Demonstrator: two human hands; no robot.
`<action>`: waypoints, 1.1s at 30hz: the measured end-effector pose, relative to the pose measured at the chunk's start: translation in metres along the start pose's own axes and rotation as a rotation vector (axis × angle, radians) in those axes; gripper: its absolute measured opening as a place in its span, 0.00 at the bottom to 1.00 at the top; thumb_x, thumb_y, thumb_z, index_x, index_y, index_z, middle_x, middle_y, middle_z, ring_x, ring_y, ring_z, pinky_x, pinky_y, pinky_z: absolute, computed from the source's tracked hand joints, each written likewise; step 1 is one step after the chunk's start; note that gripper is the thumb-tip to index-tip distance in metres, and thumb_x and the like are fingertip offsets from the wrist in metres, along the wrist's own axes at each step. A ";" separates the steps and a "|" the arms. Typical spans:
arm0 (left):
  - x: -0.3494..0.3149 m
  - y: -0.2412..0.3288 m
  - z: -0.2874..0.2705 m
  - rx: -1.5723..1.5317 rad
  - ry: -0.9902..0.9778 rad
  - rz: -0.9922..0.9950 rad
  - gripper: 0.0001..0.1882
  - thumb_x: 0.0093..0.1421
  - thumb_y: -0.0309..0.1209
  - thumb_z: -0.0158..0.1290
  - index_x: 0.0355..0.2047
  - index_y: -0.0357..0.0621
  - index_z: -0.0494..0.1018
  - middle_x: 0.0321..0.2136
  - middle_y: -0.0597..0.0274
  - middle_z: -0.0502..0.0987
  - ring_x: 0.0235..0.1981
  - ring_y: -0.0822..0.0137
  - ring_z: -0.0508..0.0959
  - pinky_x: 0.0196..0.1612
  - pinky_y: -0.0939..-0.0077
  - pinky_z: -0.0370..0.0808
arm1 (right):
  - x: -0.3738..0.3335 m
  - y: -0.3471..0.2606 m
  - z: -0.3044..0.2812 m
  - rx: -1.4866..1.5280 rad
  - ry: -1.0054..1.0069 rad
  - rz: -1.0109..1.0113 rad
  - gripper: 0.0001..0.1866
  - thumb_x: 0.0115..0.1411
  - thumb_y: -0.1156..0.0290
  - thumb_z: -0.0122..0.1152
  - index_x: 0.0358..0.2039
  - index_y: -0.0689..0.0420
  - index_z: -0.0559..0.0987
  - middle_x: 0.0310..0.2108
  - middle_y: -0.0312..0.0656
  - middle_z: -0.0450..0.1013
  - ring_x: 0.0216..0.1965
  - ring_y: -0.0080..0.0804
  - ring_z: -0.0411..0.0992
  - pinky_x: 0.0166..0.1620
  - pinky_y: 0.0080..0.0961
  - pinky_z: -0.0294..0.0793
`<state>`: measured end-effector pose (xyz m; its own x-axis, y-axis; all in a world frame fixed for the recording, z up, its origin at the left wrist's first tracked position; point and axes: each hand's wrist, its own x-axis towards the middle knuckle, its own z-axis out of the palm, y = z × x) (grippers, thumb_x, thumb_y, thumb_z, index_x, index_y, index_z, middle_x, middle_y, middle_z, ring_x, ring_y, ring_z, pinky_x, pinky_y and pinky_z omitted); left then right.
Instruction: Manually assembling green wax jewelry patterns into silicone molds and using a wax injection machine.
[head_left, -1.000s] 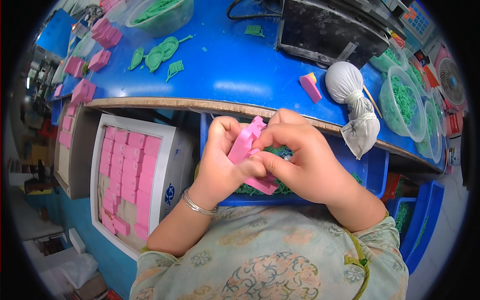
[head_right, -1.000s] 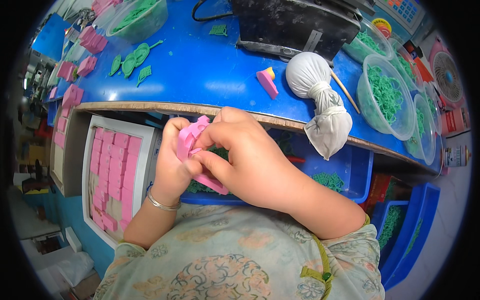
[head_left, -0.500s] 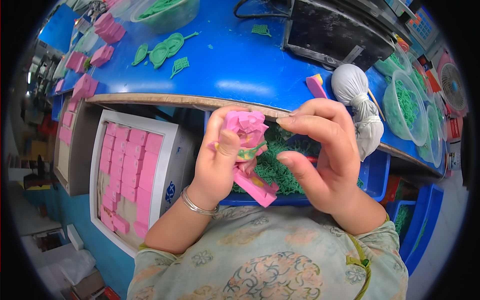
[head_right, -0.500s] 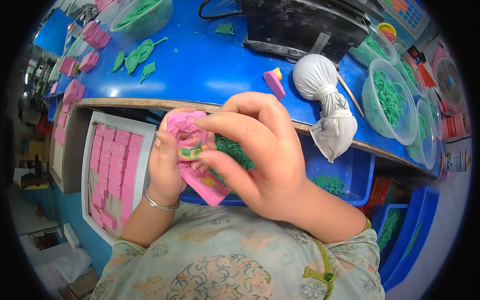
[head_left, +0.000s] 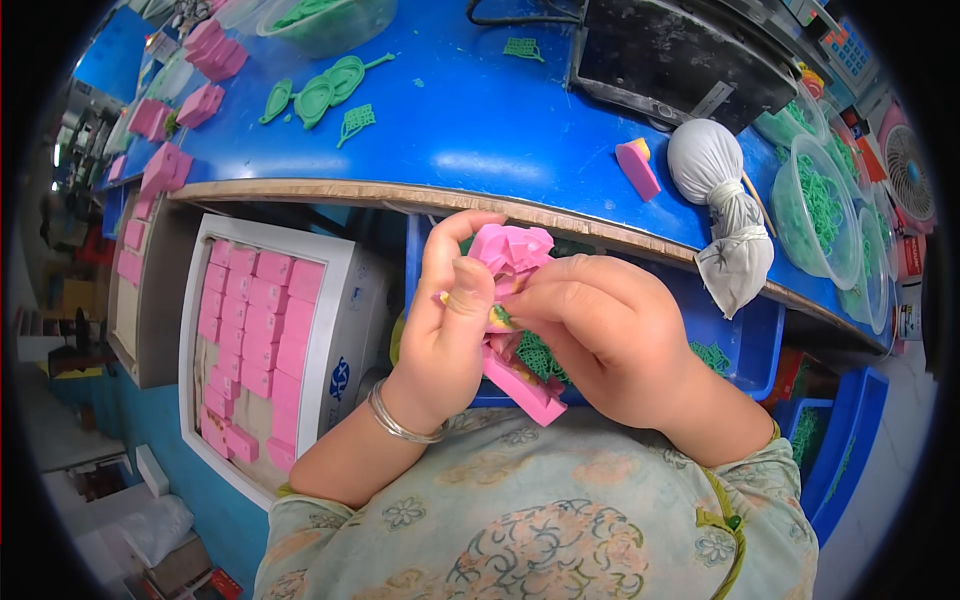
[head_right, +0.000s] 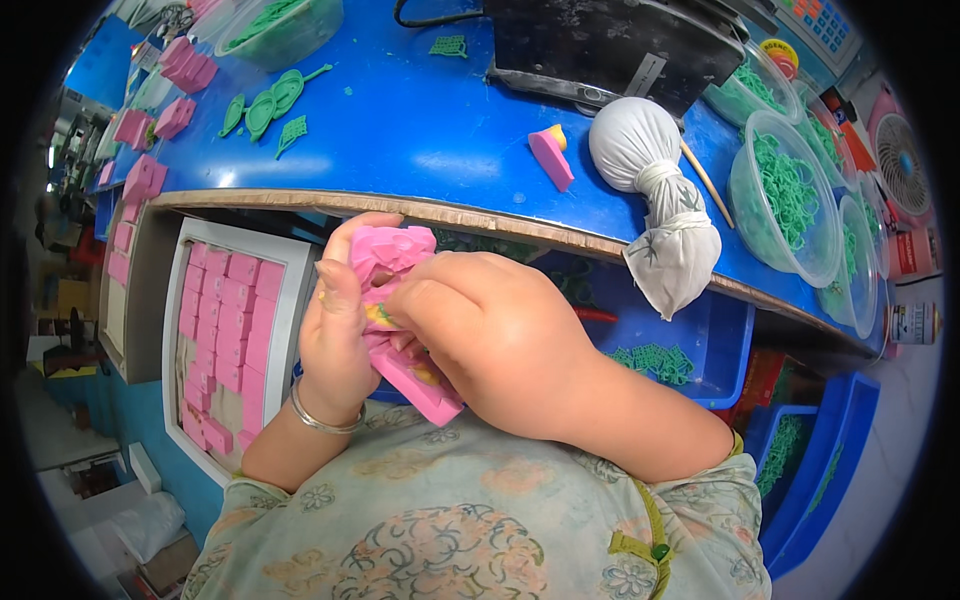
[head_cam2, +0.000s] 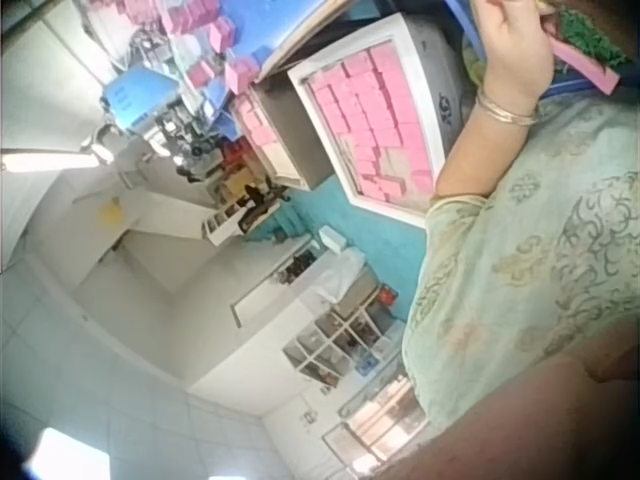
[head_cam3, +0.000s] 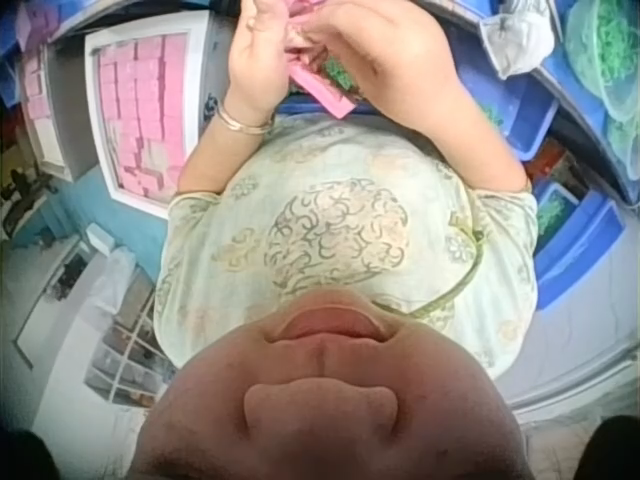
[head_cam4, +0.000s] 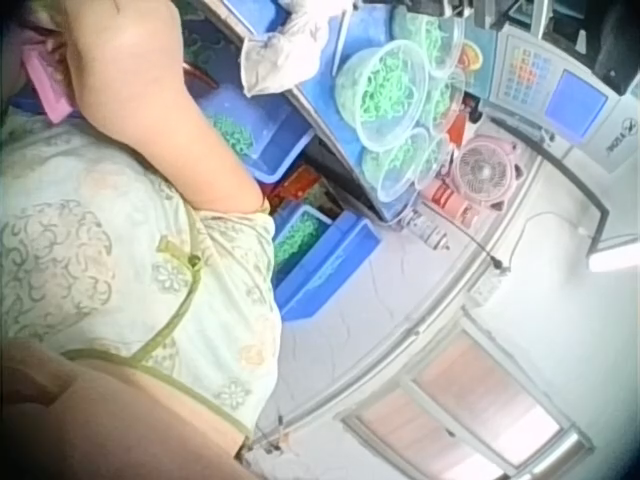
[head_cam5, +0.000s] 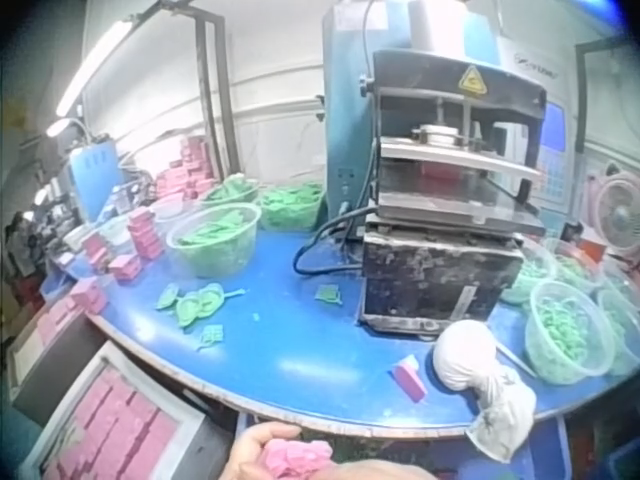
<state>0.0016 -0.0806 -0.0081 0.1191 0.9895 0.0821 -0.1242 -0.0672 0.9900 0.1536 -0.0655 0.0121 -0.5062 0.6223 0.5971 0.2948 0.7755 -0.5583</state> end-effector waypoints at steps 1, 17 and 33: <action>0.000 0.001 0.000 0.000 0.000 -0.001 0.32 0.62 0.55 0.26 0.51 0.39 0.56 0.36 0.58 0.71 0.32 0.74 0.71 0.33 0.82 0.70 | -0.001 0.000 0.000 0.041 0.014 0.024 0.11 0.41 0.77 0.57 0.29 0.60 0.73 0.27 0.43 0.70 0.27 0.39 0.70 0.28 0.30 0.70; 0.000 0.011 0.005 0.040 -0.030 0.048 0.35 0.60 0.57 0.32 0.51 0.37 0.55 0.38 0.55 0.69 0.39 0.70 0.72 0.42 0.77 0.70 | -0.007 0.003 -0.017 -0.147 -0.001 -0.012 0.13 0.41 0.74 0.59 0.31 0.60 0.75 0.26 0.40 0.70 0.21 0.33 0.67 0.25 0.27 0.67; 0.077 0.006 -0.002 0.750 0.101 0.564 0.29 0.45 0.23 0.59 0.48 0.35 0.61 0.44 0.50 0.66 0.48 0.58 0.67 0.49 0.66 0.65 | -0.010 -0.012 -0.031 0.897 0.296 0.754 0.13 0.63 0.67 0.44 0.27 0.62 0.72 0.21 0.30 0.63 0.24 0.13 0.58 0.27 0.12 0.57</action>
<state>0.0083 -0.0046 0.0036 0.1441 0.7900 0.5959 0.5335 -0.5692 0.6256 0.1800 -0.0776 0.0304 -0.2093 0.9778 -0.0071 -0.2912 -0.0692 -0.9542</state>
